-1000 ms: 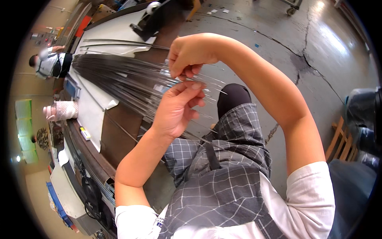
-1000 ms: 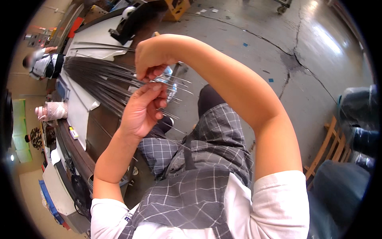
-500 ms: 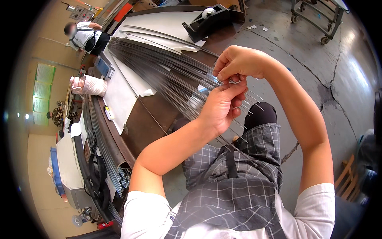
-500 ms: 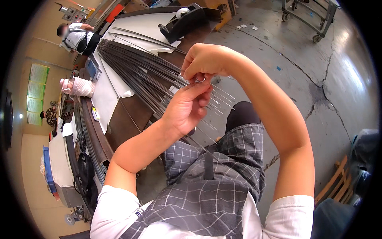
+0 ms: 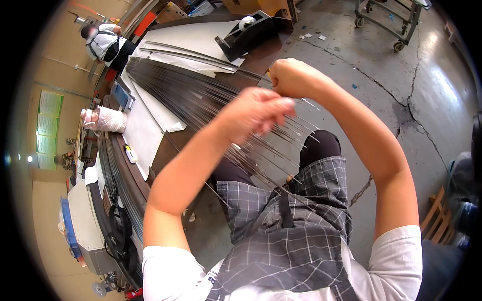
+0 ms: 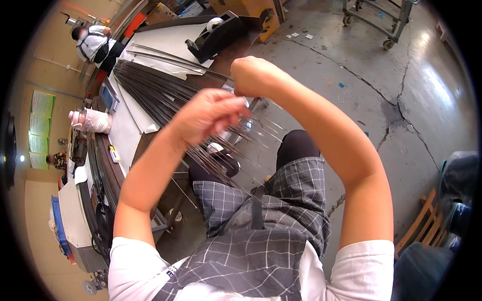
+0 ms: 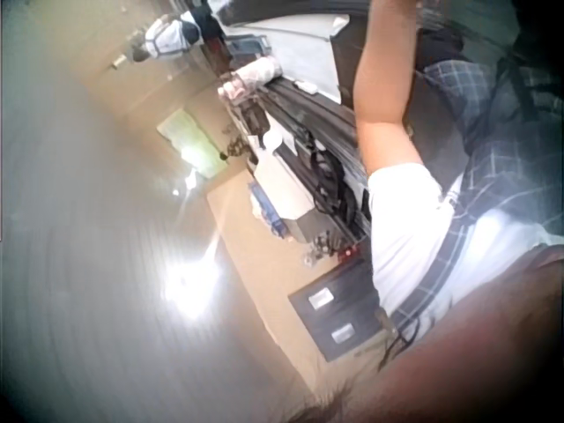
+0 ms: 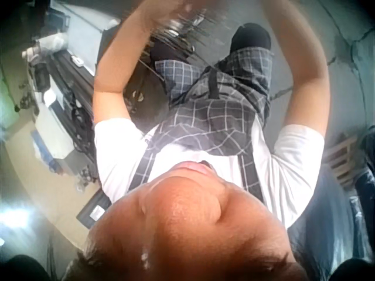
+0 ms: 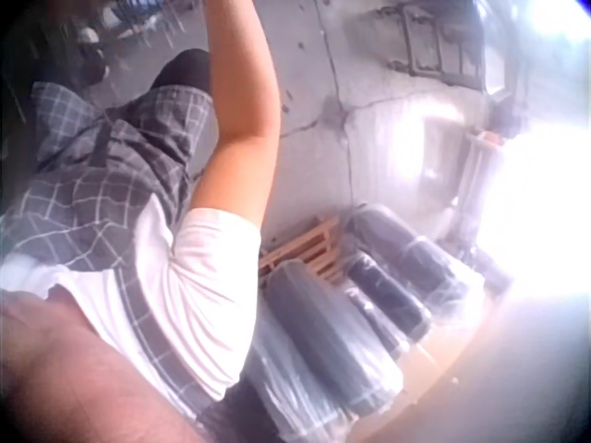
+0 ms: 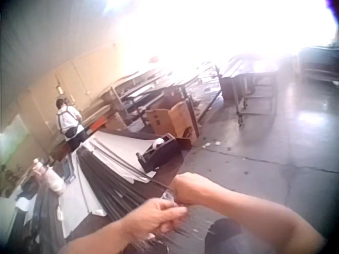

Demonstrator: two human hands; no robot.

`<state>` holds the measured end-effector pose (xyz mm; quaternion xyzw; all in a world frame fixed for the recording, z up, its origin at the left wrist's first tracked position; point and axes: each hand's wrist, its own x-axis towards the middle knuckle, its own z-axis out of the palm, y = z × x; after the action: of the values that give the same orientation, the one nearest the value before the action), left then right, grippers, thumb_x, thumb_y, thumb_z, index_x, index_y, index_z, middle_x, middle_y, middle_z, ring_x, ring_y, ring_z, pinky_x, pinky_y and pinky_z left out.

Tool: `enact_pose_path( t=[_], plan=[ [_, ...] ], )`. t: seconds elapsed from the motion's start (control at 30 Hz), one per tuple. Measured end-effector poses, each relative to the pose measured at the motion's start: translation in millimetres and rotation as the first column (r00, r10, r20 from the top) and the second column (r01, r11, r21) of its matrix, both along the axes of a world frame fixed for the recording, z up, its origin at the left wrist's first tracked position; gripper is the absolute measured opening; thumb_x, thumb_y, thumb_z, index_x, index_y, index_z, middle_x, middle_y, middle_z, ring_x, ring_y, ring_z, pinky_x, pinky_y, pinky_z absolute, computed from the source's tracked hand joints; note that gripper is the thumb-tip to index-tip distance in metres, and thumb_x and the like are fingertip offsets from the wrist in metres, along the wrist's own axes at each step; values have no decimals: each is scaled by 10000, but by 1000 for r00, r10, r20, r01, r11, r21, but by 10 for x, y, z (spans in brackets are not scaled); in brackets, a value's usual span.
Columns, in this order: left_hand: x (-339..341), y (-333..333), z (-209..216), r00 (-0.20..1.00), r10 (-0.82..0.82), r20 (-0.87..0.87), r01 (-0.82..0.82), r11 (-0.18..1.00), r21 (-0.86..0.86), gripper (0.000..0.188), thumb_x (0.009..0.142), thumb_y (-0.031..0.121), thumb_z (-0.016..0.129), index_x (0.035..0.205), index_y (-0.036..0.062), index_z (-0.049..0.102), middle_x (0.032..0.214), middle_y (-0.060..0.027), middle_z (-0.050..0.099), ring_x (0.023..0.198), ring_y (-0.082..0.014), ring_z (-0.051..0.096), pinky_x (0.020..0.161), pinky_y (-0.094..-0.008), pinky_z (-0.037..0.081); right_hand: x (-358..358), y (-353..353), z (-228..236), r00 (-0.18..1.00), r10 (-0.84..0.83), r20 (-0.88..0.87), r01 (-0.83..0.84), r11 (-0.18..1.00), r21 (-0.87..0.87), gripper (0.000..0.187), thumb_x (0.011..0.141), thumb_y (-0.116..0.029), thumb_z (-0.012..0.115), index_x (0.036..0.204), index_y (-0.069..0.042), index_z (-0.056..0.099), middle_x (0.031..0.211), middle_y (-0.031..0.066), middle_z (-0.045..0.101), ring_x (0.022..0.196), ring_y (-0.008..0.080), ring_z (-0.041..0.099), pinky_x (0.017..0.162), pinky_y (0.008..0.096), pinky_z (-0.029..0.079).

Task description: The person repeatedly wraps clear adhesive tape around bundles of thin metal rods using a tape dispenser. They pull tape, wrap it around the rods, and tear it off, repeating this process for multiple bundles on a workbench.

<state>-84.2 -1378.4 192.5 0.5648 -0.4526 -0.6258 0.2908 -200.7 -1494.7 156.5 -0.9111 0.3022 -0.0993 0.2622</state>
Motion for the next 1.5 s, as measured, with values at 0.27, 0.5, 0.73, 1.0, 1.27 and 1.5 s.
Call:
enact_pose_path(
  t=[0.27, 0.5, 0.73, 1.0, 1.27, 1.5],
  plan=[
    [1673, -1106, 227, 702, 360, 614, 124, 788, -604, 237, 853, 218, 601, 1018, 60, 665, 885, 11, 639, 809, -73, 550, 733, -208, 426, 256, -87, 162, 965, -141, 220, 197, 946, -257, 300, 721, -298, 647, 736, -3, 598, 751, 152, 614, 763, 316, 605, 694, 401, 482],
    [1566, -1512, 457, 615, -20, 788, 208, 968, -139, 210, 827, 243, 616, 977, 101, 657, 985, -2, 636, 930, -89, 542, 826, -259, 396, 747, -795, 8, 758, -135, 639, 414, 856, -310, 331, 837, -273, 520, 986, 10, 607, 1031, 180, 611, 1049, 293, 543, 941, 416, 402],
    [1723, -1475, 345, 823, 57, 565, 61, 981, -187, 160, 767, 251, 691, 879, 143, 653, 959, 27, 645, 932, -95, 544, 825, -302, 398, 1019, -838, 2, 792, -289, 538, 454, 867, -204, 345, 876, -306, 452, 941, -20, 633, 989, 165, 636, 1088, 272, 538, 1036, 493, 274],
    [1849, -1388, 397, 827, 78, 557, 38, 980, -194, 171, 775, 252, 689, 859, 119, 624, 1023, -13, 641, 965, -107, 546, 825, -305, 413, 1139, -791, -36, 752, -365, 549, 580, 763, -287, 252, 839, -227, 498, 875, -28, 647, 962, 122, 647, 1070, 250, 551, 1028, 470, 303],
    [1861, -1372, 384, 750, 65, 658, 28, 991, -130, 219, 776, 284, 681, 902, 114, 625, 919, 15, 628, 910, -89, 548, 792, -293, 409, 1165, -806, -63, 763, -363, 535, 579, 750, -318, 261, 808, -222, 515, 921, -22, 638, 1042, 116, 624, 1133, 250, 513, 1036, 486, 292],
    [1782, -1323, 324, 723, 124, 680, -41, 990, -137, 199, 765, 274, 682, 866, 110, 629, 877, 11, 632, 903, -89, 544, 778, -302, 403, 1156, -796, -73, 763, -354, 541, 585, 734, -344, 251, 799, -203, 520, 916, -18, 641, 1053, 123, 616, 1147, 254, 501, 1044, 495, 275]
  ],
)
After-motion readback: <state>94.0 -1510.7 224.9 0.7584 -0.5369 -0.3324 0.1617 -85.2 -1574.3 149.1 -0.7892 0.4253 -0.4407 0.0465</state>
